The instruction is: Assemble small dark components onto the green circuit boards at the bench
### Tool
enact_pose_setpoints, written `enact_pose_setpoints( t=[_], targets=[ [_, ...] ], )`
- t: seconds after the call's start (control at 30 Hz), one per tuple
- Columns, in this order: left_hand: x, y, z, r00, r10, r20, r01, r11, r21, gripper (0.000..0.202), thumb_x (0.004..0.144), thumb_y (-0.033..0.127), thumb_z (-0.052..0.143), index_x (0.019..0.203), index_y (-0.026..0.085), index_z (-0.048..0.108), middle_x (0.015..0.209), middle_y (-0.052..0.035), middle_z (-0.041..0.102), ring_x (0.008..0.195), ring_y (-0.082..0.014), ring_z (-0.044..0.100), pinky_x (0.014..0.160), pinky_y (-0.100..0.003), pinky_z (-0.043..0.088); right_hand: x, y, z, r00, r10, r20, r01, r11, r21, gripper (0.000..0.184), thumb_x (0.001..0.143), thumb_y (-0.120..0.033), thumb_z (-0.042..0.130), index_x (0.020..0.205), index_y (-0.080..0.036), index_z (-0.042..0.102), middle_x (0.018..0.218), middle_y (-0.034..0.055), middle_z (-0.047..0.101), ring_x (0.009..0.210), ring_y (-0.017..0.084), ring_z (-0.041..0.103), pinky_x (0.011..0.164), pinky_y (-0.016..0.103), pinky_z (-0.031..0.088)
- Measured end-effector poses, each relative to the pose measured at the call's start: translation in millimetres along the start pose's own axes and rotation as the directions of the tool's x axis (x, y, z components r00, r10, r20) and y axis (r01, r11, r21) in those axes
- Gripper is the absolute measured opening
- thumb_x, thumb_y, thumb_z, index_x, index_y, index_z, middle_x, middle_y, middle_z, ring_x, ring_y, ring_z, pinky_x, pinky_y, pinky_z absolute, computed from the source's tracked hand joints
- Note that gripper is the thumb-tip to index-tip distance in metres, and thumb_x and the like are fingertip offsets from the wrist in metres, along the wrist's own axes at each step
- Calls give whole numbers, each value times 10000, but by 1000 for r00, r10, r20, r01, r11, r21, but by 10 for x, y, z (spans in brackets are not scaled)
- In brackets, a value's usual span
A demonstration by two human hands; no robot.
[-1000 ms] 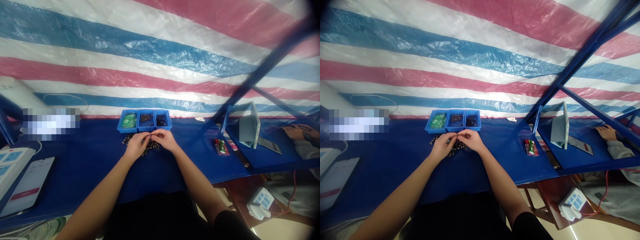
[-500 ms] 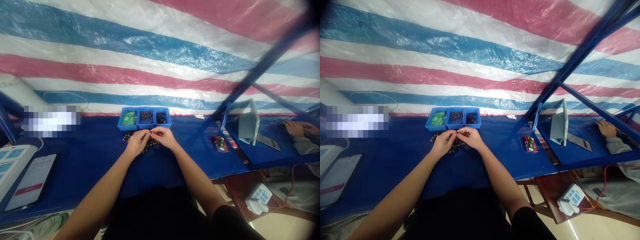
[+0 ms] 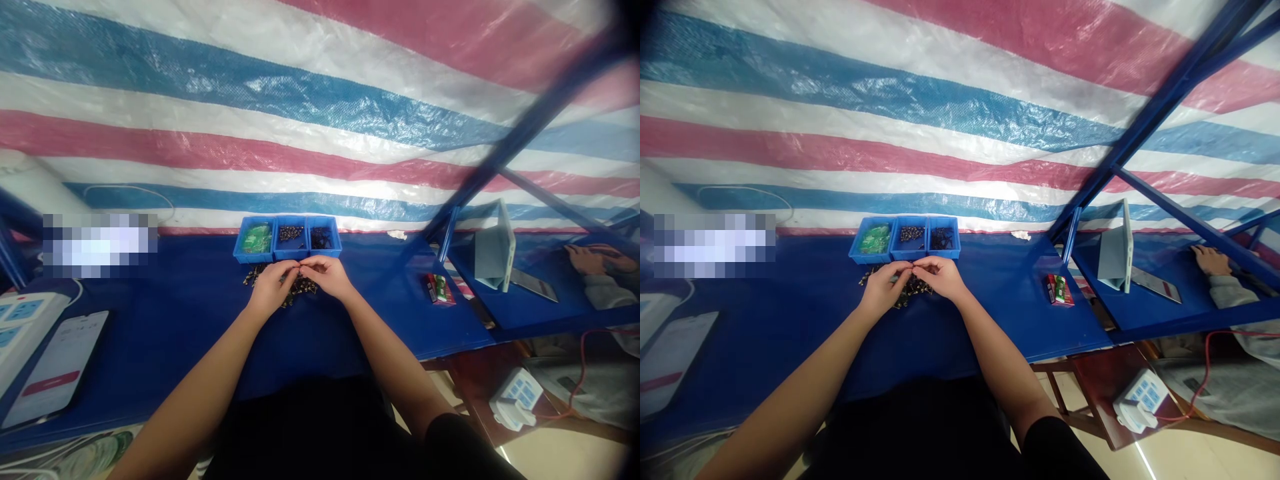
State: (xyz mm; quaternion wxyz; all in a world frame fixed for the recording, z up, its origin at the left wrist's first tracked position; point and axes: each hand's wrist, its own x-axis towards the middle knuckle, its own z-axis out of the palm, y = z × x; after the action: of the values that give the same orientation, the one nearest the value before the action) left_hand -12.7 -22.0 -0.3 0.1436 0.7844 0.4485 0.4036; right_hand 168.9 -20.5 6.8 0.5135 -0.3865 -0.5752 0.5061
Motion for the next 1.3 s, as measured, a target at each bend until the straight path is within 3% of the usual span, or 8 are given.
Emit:
enact_pose_setpoints(
  t=[0.3, 0.53, 0.67, 1.07, 1.17, 1.3],
  targets=[
    [3, -29, 9, 998, 42, -40, -40, 998, 52, 251, 948, 360, 464, 1015, 222, 663, 991, -48, 708, 902, -198, 638, 838, -326, 498, -25, -25, 25, 999, -48, 9, 48, 999, -20, 293, 739, -371, 741, 965, -188, 704, 814, 41, 711, 725, 167, 674, 708, 312, 554],
    [-10, -17, 20, 999, -27, -37, 27, 1000, 5, 297, 923, 385, 510, 1154, 234, 622, 1027, -51, 704, 891, -187, 655, 759, -292, 533, -10, -30, 22, 1000, -7, -21, 7, 1000, 5, 327, 723, -410, 746, 957, -186, 706, 872, 53, 722, 764, 176, 683, 756, 330, 563],
    [-1, -14, 13, 997, 42, -63, -41, 999, 15, 256, 931, 361, 500, 1072, 224, 663, 1020, -55, 712, 934, -193, 651, 861, -330, 517, -10, -34, 30, 1000, 1, -12, -1, 999, 41, 337, 704, -417, 758, 942, -183, 705, 857, 50, 722, 753, 173, 683, 753, 330, 565],
    [7, -11, -20, 999, 31, -22, -31, 999, -12, 253, 947, 374, 468, 1022, 228, 661, 990, -46, 709, 905, -195, 643, 848, -328, 498, -33, -9, 37, 1000, -22, 11, 23, 999, -34, 345, 725, -421, 741, 983, -196, 705, 837, 42, 714, 743, 169, 676, 707, 307, 554],
    [1, 6, -30, 1000, 24, -8, -24, 1000, -7, 257, 950, 378, 459, 1001, 227, 661, 964, -42, 706, 884, -190, 638, 831, -321, 498, -33, -13, 40, 1000, -24, 14, 24, 999, -31, 336, 728, -412, 741, 983, -195, 710, 840, 43, 716, 743, 171, 678, 709, 312, 557],
    [-11, 16, -21, 998, -62, -3, 62, 998, -26, 289, 929, 408, 495, 1114, 230, 628, 962, -44, 702, 857, -183, 643, 678, -268, 520, -17, -8, 37, 999, -22, -37, 21, 1000, -8, 343, 716, -421, 748, 963, -186, 715, 852, 50, 723, 748, 173, 684, 729, 321, 564]
  ],
)
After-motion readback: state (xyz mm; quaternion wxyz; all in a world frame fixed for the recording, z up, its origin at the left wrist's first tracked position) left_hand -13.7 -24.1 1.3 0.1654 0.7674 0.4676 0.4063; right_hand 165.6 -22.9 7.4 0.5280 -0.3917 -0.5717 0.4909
